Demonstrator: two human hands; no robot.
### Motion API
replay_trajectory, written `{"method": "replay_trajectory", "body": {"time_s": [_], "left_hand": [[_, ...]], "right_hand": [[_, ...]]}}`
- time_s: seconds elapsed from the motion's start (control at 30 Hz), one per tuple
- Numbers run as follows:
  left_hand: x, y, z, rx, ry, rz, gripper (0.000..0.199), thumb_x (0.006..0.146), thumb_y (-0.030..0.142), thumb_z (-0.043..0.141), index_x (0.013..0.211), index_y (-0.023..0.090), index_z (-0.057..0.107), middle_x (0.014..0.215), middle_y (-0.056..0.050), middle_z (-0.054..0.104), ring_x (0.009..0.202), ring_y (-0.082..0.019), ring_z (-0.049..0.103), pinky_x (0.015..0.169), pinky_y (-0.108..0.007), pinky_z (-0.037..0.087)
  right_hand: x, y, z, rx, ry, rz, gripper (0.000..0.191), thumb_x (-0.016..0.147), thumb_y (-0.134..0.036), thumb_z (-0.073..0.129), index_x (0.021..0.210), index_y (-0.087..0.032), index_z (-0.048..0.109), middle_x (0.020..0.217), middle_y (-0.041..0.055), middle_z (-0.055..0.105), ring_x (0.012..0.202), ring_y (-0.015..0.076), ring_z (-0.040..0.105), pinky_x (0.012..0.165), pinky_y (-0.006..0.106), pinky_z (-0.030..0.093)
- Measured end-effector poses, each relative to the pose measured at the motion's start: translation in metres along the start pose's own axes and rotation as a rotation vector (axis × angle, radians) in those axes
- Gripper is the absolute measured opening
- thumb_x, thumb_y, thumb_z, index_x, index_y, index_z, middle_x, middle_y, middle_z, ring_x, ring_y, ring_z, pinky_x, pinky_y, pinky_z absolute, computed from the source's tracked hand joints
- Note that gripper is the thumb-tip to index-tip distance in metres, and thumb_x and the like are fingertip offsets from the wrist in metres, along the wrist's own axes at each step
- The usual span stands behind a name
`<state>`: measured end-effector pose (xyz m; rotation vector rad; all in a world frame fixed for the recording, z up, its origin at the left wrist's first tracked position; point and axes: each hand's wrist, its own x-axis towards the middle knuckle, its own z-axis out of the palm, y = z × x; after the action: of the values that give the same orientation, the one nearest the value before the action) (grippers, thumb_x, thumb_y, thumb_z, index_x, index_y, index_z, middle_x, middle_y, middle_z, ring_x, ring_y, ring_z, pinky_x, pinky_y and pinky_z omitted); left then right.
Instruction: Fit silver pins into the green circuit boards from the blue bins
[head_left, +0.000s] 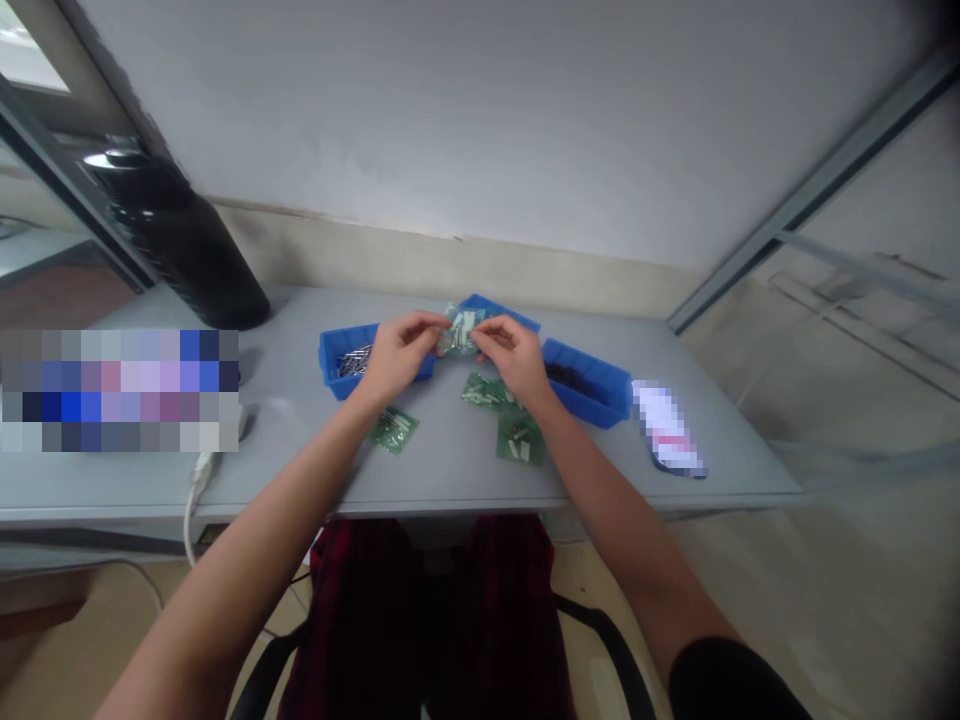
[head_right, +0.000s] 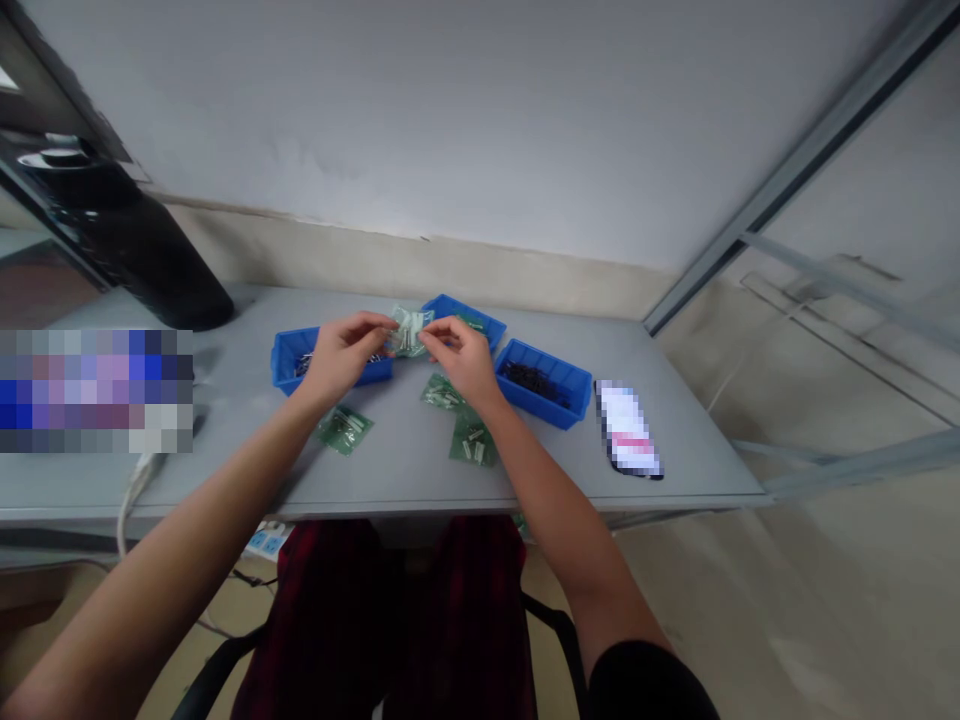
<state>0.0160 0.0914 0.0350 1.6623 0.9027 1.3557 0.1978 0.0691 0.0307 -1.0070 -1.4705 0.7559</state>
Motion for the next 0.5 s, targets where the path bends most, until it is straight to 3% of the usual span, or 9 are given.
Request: {"method": "replay_trajectory", "body": {"time_s": [0.4, 0.5], "left_hand": [[0.0004, -0.0007, 0.0014, -0.055, -0.048, -0.019, 0.019, 0.074, 0.029, 0.069, 0.088, 0.016, 0.069, 0.079, -0.004, 0.071, 0.064, -0.014, 0.065, 0.067, -0.029, 0.055], [0.0008, -0.0016, 0.0021, -0.118, -0.043, -0.031, 0.033, 0.073, 0.026, 0.07, 0.105, 0.017, 0.065, 0.087, -0.004, 0.07, 0.066, -0.014, 0.065, 0.068, -0.03, 0.057]], "right_hand": [[-0.0001, 0.0011, 0.0002, -0.013, 0.037, -0.018, 0.023, 0.078, -0.043, 0.069, 0.081, -0.021, 0.062, 0.077, -0.0003, 0.064, 0.07, 0.0131, 0.061, 0.064, 0.028, 0.053], [0.0003, 0.0014, -0.0004, -0.036, 0.037, -0.029, 0.025, 0.078, -0.044, 0.069, 0.081, -0.021, 0.061, 0.078, 0.0001, 0.065, 0.071, 0.0132, 0.061, 0.065, 0.028, 0.053]]}}
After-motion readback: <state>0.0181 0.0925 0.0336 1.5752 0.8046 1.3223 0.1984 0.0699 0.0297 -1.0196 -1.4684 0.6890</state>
